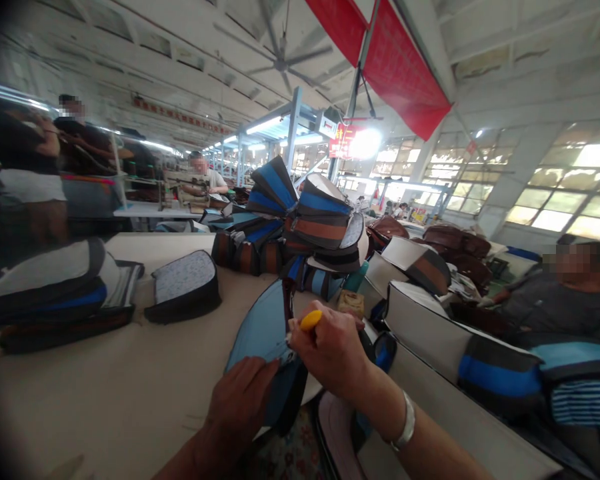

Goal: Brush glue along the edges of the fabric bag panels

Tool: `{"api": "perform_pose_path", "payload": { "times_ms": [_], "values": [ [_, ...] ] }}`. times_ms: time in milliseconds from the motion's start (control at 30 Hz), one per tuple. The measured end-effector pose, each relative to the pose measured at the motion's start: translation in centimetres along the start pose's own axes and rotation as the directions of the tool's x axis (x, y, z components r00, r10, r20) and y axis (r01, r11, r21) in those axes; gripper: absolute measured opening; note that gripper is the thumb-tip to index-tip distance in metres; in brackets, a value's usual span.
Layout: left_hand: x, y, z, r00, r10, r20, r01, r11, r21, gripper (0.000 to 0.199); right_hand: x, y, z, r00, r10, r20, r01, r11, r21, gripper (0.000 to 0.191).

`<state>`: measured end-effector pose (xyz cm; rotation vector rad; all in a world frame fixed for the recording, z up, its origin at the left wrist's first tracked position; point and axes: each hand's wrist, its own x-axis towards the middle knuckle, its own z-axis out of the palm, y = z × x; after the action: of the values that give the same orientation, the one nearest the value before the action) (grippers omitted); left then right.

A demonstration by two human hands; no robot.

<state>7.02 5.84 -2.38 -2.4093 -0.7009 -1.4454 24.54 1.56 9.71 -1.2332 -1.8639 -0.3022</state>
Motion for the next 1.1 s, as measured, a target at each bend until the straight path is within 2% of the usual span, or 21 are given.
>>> {"api": "perform_pose_path", "payload": {
  "times_ms": [100,200,267,333,433,500,633,700,733,767,833,900,933,1000,1033,1067,1100],
  "values": [
    [0.5,-0.2,-0.2,0.996,-0.09,0.014,0.091,0.992,-0.093,0.023,-0.1,0.2,-0.1,0.998,-0.069,0.011,0.069,0.997,0.019,0.023],
    [1.3,-0.3,-0.9,0.971,-0.213,0.104,0.23,0.952,-0.2,0.018,-0.5,0.6,-0.4,0.994,-0.087,-0.07,0.084,0.996,-0.042,0.021],
    [1.9,-0.5,-1.5,0.925,-0.315,0.213,0.367,0.887,-0.28,0.014,-0.7,0.5,-0.4,0.986,-0.048,-0.162,0.045,0.999,-0.022,0.018],
    [2.2,-0.6,-2.0,0.852,-0.407,0.329,0.511,0.785,-0.351,0.012,-0.8,0.1,0.0,0.98,-0.019,-0.2,0.032,0.998,0.062,0.016],
    [2.3,-0.7,-2.3,0.772,-0.479,0.418,0.629,0.668,-0.397,0.014,-0.7,-0.4,1.3,0.989,-0.082,-0.123,0.098,0.987,0.131,0.016],
    [2.0,-0.8,-2.4,0.746,-0.503,0.436,0.663,0.628,-0.408,0.017,-0.5,-0.1,1.9,0.988,-0.112,-0.108,0.122,0.987,0.1,0.017],
    [1.3,-2.0,-3.2,0.695,-0.531,0.486,0.719,0.529,-0.451,0.021,0.0,1.3,0.7,0.977,-0.005,-0.214,0.017,0.998,0.053,0.018],
    [1.2,-3.8,-4.3,0.685,-0.516,0.514,0.728,0.508,-0.461,0.021,-0.1,1.5,-0.4,0.948,0.138,-0.286,-0.1,0.985,0.144,0.02],
    [1.1,-4.9,-5.1,0.692,-0.51,0.511,0.721,0.529,-0.447,0.021,-0.3,1.5,-0.8,0.921,0.238,-0.308,-0.16,0.953,0.256,0.021],
    [1.0,-6.1,-5.9,0.7,-0.51,0.499,0.711,0.563,-0.423,0.021,-0.5,1.3,-1.0,0.887,0.347,-0.304,-0.211,0.892,0.401,0.022],
    [0.4,-8.2,-7.5,0.715,-0.551,0.431,0.694,0.633,-0.343,0.021,-1.1,0.7,-0.7,0.822,0.53,-0.208,-0.265,0.678,0.685,0.025],
    [-1.0,-9.2,-8.7,0.698,-0.662,0.274,0.716,0.653,-0.246,0.019,-1.8,-0.2,0.4,0.784,0.614,-0.093,-0.27,0.472,0.839,0.027],
    [-2.1,-9.1,-9.0,0.672,-0.72,0.172,0.739,0.642,-0.203,0.021,-2.2,-0.8,1.1,0.77,0.636,-0.049,-0.275,0.399,0.875,0.027],
    [-4.6,-8.0,-9.0,0.604,-0.796,-0.036,0.786,0.602,-0.14,0.028,-2.7,-1.8,2.6,0.749,0.662,0.001,-0.276,0.311,0.909,0.026],
    [-6.0,-7.1,-8.7,0.576,-0.811,-0.099,0.801,0.584,-0.129,0.029,-2.9,-2.4,3.3,0.747,0.665,0.013,-0.271,0.287,0.919,0.026],
    [-7.3,-6.1,-8.2,0.564,-0.815,-0.133,0.805,0.579,-0.132,0.028,-2.9,-2.8,3.9,0.749,0.662,0.023,-0.268,0.271,0.924,0.026],
    [-8.4,-5.2,-7.7,0.578,-0.803,-0.144,0.791,0.595,-0.143,0.028,-3.0,-3.3,4.4,0.752,0.658,0.034,-0.269,0.258,0.928,0.026]
  ]
}}
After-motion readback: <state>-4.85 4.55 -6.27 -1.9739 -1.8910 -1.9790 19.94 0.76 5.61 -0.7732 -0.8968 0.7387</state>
